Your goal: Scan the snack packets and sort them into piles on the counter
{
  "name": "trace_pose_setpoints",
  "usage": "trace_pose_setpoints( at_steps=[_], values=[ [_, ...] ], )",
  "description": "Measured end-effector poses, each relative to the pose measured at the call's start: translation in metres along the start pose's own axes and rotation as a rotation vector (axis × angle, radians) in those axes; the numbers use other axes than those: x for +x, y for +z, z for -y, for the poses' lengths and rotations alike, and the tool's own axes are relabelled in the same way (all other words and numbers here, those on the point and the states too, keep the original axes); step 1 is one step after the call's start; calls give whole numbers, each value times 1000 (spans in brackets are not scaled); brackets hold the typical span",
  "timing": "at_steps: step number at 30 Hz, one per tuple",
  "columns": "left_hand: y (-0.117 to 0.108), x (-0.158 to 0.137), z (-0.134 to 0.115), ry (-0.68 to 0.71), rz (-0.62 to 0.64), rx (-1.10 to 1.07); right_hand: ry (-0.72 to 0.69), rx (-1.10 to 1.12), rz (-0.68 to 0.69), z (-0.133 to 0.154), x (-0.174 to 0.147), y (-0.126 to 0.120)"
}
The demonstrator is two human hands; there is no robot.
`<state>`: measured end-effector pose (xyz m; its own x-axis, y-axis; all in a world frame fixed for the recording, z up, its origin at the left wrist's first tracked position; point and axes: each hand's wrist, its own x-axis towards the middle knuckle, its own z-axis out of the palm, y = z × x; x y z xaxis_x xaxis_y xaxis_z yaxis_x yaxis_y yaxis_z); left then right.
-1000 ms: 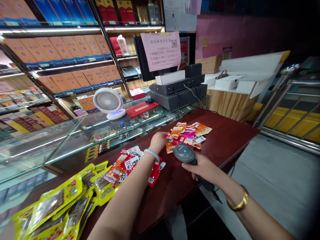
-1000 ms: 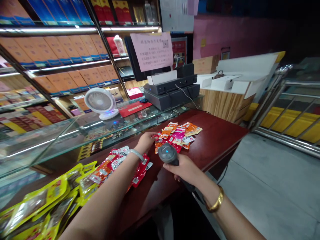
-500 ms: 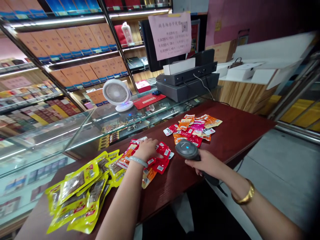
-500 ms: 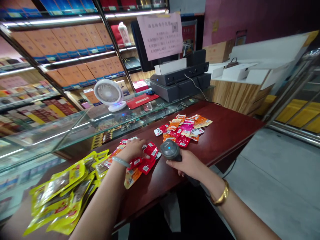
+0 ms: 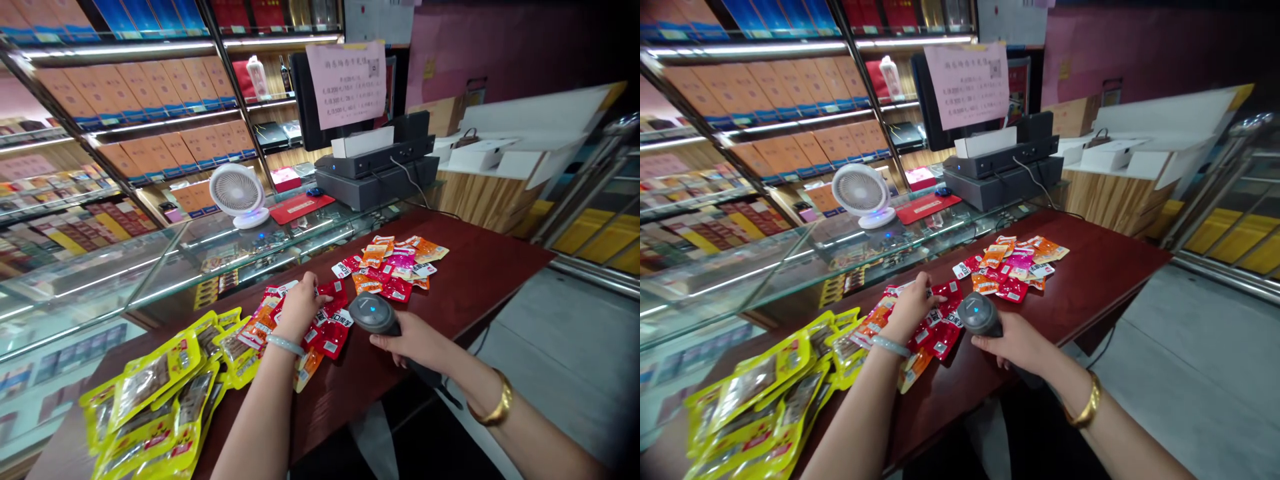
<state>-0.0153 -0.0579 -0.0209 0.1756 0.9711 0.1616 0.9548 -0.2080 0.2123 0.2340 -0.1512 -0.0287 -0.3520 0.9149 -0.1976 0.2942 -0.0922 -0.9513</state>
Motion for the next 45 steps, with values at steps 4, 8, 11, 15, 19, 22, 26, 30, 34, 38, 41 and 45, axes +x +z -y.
trace_pose_setpoints(
  at_steps=[4,8,11,15,19,22,26,30,34,38,41,45],
  values=[
    [-3,1,-3,11,-3,-152,-28,32,-6,6,2,1],
    [-7,-2,-7,6,4,-190,-60,53,-29,4,5,0],
    [-8,-4,-9,28,8,-210,-60,58,-47,3,6,-1],
    [-6,-6,-10,39,10,-215,-76,66,-45,4,6,-1],
    [-3,-5,-11,7,13,-234,-67,100,-58,1,4,-2],
    [1,-4,-12,-40,2,-259,-32,109,-72,-3,1,-3],
    [9,-1,-12,-54,25,-501,-30,94,-95,-6,-4,-5],
    [21,2,-22,-58,158,-910,-43,120,-100,-9,-8,-11],
    [31,14,-46,-115,318,-1055,-38,170,-160,-18,-8,-24],
    [39,42,-82,-88,374,-1047,-17,189,-222,-31,-5,-36],
    [43,68,-108,-92,371,-1046,-5,202,-249,-37,-6,-40],
    [37,84,-123,-50,241,-747,4,203,-248,-39,-14,-43]
  ],
)
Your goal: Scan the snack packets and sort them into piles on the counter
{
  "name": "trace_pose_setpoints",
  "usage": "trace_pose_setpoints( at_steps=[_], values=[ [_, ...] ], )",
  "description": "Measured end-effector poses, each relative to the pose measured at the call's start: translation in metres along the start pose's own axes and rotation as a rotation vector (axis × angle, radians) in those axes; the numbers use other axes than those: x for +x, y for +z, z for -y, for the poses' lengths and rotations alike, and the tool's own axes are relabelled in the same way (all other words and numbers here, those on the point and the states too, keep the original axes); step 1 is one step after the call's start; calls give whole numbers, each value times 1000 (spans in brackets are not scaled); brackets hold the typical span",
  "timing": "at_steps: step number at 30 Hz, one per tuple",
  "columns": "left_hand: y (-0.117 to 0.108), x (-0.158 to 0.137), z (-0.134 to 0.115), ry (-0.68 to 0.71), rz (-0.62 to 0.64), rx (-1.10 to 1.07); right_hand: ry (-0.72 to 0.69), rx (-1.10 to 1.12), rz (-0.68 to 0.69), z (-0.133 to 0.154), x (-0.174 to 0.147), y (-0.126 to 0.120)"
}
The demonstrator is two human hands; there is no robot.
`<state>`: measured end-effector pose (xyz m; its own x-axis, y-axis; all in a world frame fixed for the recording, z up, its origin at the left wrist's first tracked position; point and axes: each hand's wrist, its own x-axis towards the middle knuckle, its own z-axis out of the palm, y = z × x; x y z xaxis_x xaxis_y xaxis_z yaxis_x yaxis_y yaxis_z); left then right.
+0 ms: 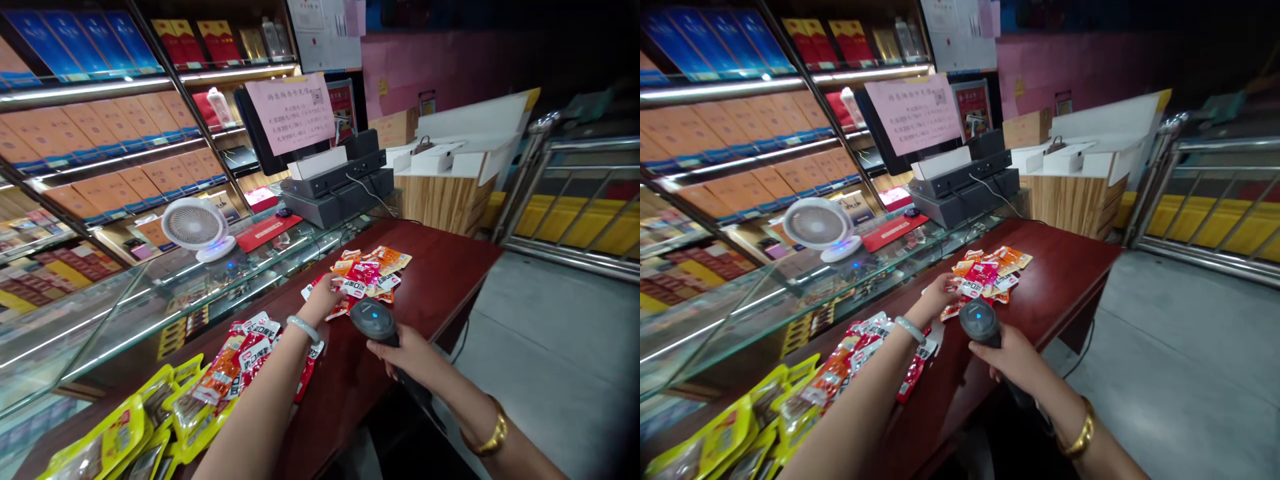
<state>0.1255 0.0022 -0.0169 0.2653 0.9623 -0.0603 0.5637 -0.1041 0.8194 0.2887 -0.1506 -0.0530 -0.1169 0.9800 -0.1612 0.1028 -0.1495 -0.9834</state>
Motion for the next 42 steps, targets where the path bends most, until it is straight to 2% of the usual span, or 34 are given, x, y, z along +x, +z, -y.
trace_pose_setpoints(
  at_steps=[2,4,7,9,12,15,20,26,32,37,42],
  values=[
    [-12,-9,-4,138,-94,262,7,-16,10,1,-5,-4],
    [-30,-28,-4,226,-131,464,4,-56,17,1,-10,-7],
    [-57,-69,1,153,-69,660,-23,-84,55,0,-13,-7],
    [-67,-100,11,90,-23,783,-33,-95,93,-1,-14,-2],
    [-68,-140,32,19,-17,963,-48,-96,150,-2,-16,9],
    [-63,-159,51,-23,-94,1019,-70,-105,202,-1,-19,20],
    [-67,-147,60,-117,-208,1030,-59,-111,243,0,-20,35],
    [-80,-125,61,-140,-98,1112,-66,-104,252,0,-23,41],
    [-78,-123,62,-27,-105,1079,-88,-100,202,5,-28,37],
    [-70,-124,54,98,-204,991,-126,-64,178,4,-25,39],
    [-68,-124,52,123,-191,939,-150,-21,166,2,-22,41]
  ],
)
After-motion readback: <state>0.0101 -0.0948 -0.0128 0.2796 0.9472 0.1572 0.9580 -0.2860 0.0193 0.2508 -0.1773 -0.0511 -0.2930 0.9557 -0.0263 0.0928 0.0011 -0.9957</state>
